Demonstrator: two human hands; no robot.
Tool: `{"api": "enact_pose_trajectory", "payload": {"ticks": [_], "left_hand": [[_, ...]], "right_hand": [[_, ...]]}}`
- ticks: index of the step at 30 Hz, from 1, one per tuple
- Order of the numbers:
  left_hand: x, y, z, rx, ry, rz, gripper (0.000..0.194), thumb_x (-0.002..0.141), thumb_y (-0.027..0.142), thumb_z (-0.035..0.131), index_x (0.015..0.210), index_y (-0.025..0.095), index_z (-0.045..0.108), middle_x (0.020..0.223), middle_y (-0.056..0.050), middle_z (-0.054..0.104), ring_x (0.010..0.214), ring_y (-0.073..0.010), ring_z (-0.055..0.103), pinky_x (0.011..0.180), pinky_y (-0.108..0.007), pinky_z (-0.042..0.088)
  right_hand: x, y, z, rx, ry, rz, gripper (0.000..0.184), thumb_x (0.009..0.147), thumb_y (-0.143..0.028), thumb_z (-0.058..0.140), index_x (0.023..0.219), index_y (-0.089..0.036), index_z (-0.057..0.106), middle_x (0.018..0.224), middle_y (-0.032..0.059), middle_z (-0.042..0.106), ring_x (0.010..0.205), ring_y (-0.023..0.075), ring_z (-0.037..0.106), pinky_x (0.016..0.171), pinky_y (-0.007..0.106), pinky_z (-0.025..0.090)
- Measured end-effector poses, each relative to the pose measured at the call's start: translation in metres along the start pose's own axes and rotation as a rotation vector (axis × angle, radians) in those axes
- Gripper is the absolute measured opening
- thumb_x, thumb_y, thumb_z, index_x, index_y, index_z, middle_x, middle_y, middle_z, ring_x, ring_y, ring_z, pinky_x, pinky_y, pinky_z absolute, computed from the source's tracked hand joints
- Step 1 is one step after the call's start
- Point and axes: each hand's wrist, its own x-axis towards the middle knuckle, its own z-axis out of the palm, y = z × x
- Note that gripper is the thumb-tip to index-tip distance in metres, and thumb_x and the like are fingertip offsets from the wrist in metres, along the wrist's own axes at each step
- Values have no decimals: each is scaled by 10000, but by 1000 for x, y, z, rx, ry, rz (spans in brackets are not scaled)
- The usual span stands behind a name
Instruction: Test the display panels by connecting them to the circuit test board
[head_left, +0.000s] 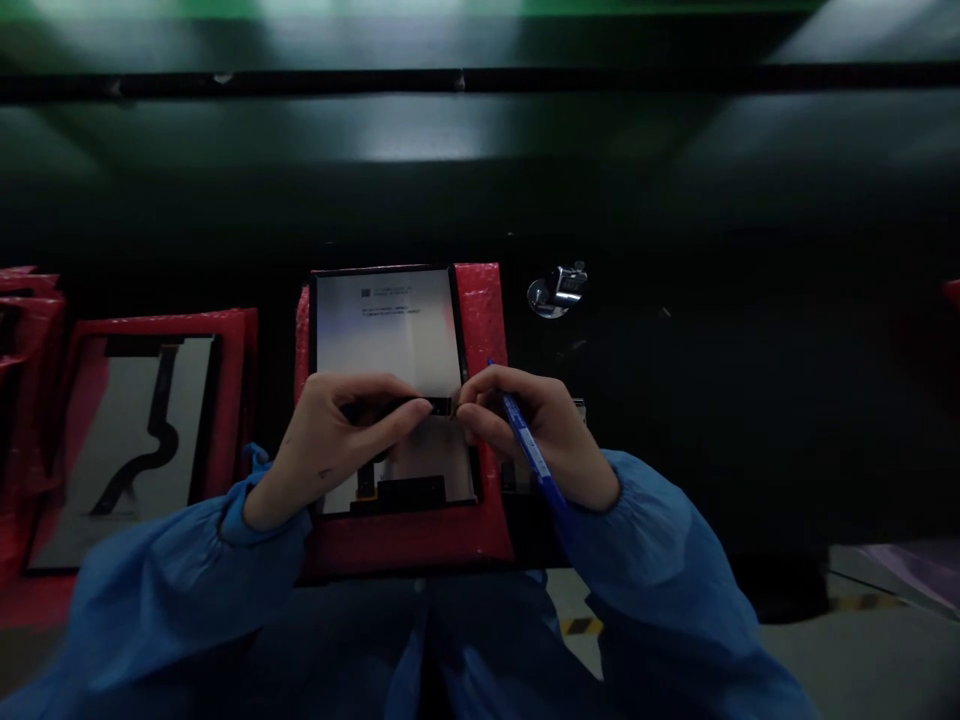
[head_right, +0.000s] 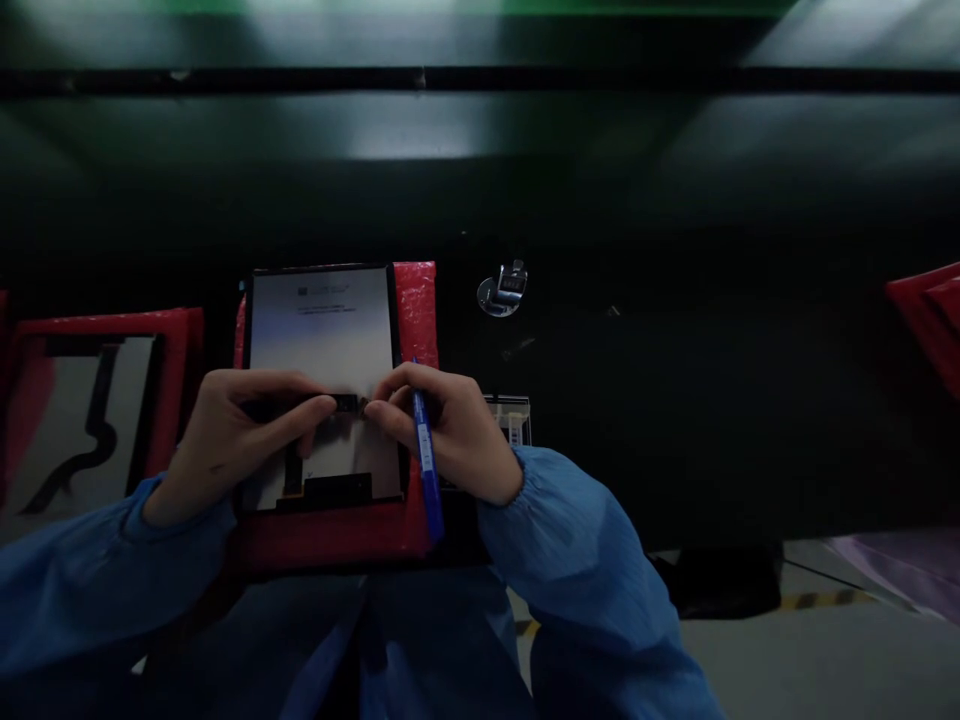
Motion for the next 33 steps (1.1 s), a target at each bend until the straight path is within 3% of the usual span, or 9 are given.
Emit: {"api": "enact_pose_trajectory", "payload": {"ticks": [5,18,25,33], "left_hand": [[0,-5,-1,63,-16,34,146,835,301,710,751,190,754,527,27,646,456,-102,583,459,-201,485],[0,-5,-2,62,-160,5,138,854,283,685,778,190,753,551,27,650,460,-92,576,450,-189,461],[0,-6,-2,76,-167,8,149,869,288,670,804,193,766,563,22,647,475,-94,574,462,-190,467],[0,-11,-3,76,-234,9,181,886,323,653,845,190,768,653,0,702,522,-108,611,491,-202,482]], "right_hand": [[0,-2,-1,-60,-22,0,256,886,-411,717,866,-164,652,684,-21,618,568,87,545,533,214,436],[1,2,-1,-102,-53,-21,272,874,-429,731,860,-167,660,700,-16,616,551,81,517,512,209,436],[2,4,2,-127,-35,-37,214,879,-369,733,860,-171,653,689,-30,588,549,72,500,503,200,413],[-1,3,2,-131,-140,-58,89,922,-258,648,900,-173,642,679,-44,584,525,64,505,492,194,419]]}}
